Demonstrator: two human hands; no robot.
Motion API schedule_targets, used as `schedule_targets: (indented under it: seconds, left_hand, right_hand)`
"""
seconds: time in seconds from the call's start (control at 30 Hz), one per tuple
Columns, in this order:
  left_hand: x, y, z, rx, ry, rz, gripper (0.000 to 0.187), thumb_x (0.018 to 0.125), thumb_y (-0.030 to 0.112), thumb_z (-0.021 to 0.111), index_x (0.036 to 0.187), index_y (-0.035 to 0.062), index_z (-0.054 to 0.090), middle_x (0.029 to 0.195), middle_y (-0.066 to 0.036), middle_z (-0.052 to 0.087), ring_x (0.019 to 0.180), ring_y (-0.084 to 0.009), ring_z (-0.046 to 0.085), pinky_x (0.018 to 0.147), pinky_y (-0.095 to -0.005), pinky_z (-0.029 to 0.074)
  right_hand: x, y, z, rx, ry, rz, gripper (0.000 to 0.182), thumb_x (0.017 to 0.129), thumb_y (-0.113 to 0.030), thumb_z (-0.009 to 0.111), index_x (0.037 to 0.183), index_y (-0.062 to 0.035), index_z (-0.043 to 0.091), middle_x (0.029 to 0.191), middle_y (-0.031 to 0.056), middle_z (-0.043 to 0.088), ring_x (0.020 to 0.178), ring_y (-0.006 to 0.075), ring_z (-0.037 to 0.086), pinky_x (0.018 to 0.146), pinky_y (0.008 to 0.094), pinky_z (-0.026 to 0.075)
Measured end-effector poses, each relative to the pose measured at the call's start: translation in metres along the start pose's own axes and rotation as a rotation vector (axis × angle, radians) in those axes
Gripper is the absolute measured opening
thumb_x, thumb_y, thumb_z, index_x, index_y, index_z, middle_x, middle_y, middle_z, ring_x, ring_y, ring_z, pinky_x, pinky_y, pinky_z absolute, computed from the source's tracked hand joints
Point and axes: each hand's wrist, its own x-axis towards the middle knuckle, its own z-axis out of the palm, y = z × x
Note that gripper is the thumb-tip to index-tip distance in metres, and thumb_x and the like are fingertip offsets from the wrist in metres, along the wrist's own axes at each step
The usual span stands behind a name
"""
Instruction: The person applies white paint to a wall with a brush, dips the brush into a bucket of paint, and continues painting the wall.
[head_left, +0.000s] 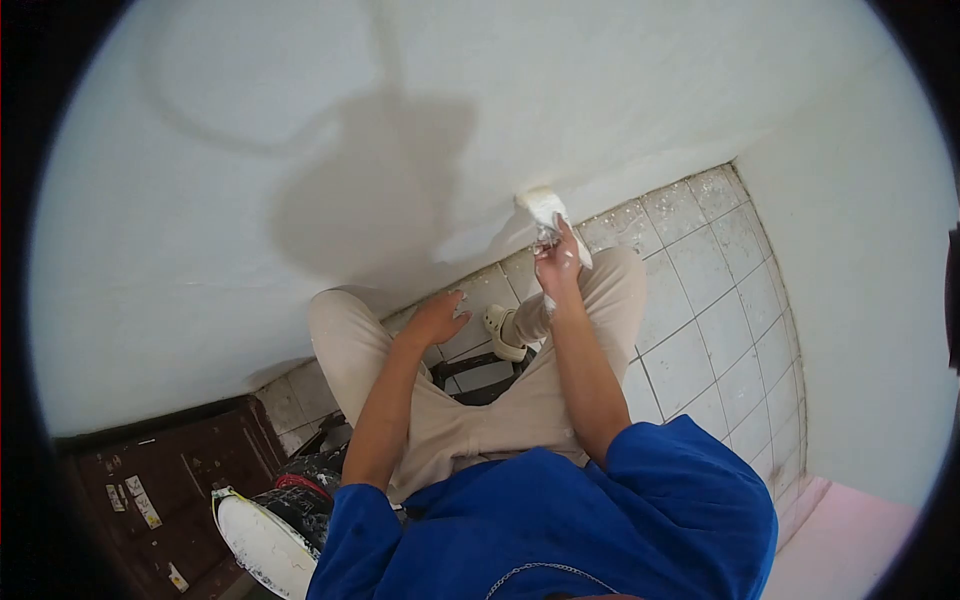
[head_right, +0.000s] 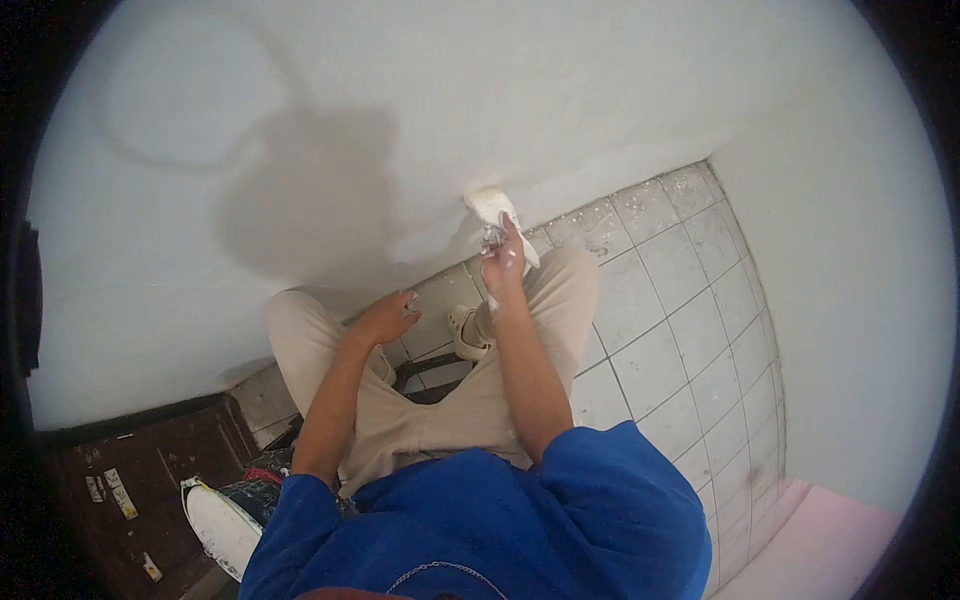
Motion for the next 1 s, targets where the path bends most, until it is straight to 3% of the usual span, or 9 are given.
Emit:
schedule_targets:
  seconds: [0.07,0.17,0.3,0.4,0.53,0.63,0.67,0.8,1.0]
  left_hand:
    - [0.000,0.001,0.002,0.009,0.002,-0.009,0.042,0.087,0.033,0.053,0.114,0.0008,0.049,0.105,-0.022,0.057,0.101,-0.0373,0.054,0.086,-0.0444,0.043]
    - [0.001,0.001,0.005,0.019,0.085,0.052,0.037,0.086,0.029,0.056,0.107,-0.0013,0.050,0.100,-0.022,0.057,0.093,-0.0367,0.055,0.080,-0.0428,0.044]
    - [0.006,0.006,0.006,-0.006,0.009,0.026,0.040,0.086,0.030,0.055,0.110,-0.0007,0.050,0.103,-0.022,0.057,0.097,-0.0371,0.054,0.083,-0.0435,0.044]
    - [0.004,0.001,0.002,0.006,0.003,0.004,0.042,0.087,0.032,0.053,0.113,0.0011,0.049,0.108,-0.023,0.056,0.102,-0.0377,0.053,0.086,-0.0441,0.043]
    - [-0.005,0.000,-0.003,-0.010,0.022,-0.021,0.043,0.087,0.033,0.053,0.116,0.0016,0.049,0.108,-0.022,0.056,0.102,-0.0377,0.053,0.087,-0.0439,0.043]
    - [-0.001,-0.002,-0.003,0.000,0.025,-0.026,0.044,0.087,0.033,0.052,0.117,0.0012,0.048,0.109,-0.022,0.056,0.104,-0.0371,0.053,0.088,-0.0435,0.043]
    - [0.000,-0.002,-0.002,0.008,0.020,-0.025,0.045,0.087,0.033,0.052,0.118,0.0010,0.047,0.110,-0.022,0.055,0.104,-0.0368,0.053,0.088,-0.0433,0.043]
    - [-0.001,0.001,0.004,-0.015,0.046,0.016,0.041,0.086,0.030,0.055,0.113,-0.0007,0.049,0.101,-0.022,0.057,0.097,-0.0370,0.054,0.084,-0.0425,0.043]
    - [0.002,-0.004,0.008,0.006,0.043,0.036,0.043,0.086,0.031,0.056,0.114,-0.0008,0.049,0.103,-0.022,0.057,0.098,-0.0371,0.054,0.084,-0.0422,0.043]
  right_hand:
    - [-0.038,-0.013,0.019,0.089,-0.110,-0.086,0.023,0.086,-0.019,0.063,0.104,-0.0055,0.056,0.085,0.0011,0.060,0.068,0.0098,0.054,0.056,0.0222,0.041]
    - [-0.040,-0.009,0.017,0.062,-0.136,-0.148,0.023,0.087,-0.018,0.061,0.106,-0.0072,0.056,0.087,0.0007,0.061,0.067,0.0096,0.055,0.054,0.0217,0.043]
    - [0.040,0.049,-0.047,-0.179,0.231,0.007,0.018,0.084,-0.021,0.065,0.095,-0.0095,0.057,0.076,-0.0006,0.057,0.060,0.0110,0.051,0.049,0.0236,0.039]
    - [0.052,0.063,-0.047,-0.197,0.333,0.103,0.023,0.081,-0.020,0.068,0.096,-0.0075,0.056,0.078,0.0004,0.056,0.060,0.0104,0.051,0.049,0.0249,0.039]
    - [0.001,0.028,-0.009,-0.075,0.019,0.086,0.022,0.085,-0.019,0.064,0.100,-0.0048,0.055,0.082,0.0013,0.058,0.063,0.0098,0.051,0.050,0.0236,0.039]
    - [-0.045,0.010,0.020,0.055,-0.169,-0.006,0.019,0.086,-0.024,0.062,0.097,-0.0087,0.057,0.079,0.0009,0.058,0.062,0.0100,0.052,0.054,0.0230,0.042]
    - [-0.058,0.005,0.029,0.055,-0.208,-0.060,0.024,0.088,-0.024,0.060,0.103,-0.0057,0.055,0.085,0.0014,0.059,0.066,0.0096,0.052,0.055,0.0227,0.040]
    - [-0.019,0.025,0.002,-0.021,-0.133,-0.111,0.026,0.086,-0.023,0.064,0.106,-0.0089,0.055,0.090,-0.0005,0.059,0.073,0.0091,0.053,0.061,0.0229,0.041]
    - [0.027,0.059,-0.031,-0.197,0.324,-0.089,0.024,0.079,-0.021,0.069,0.099,-0.0123,0.058,0.089,-0.0003,0.060,0.070,0.0109,0.054,0.055,0.0262,0.040]
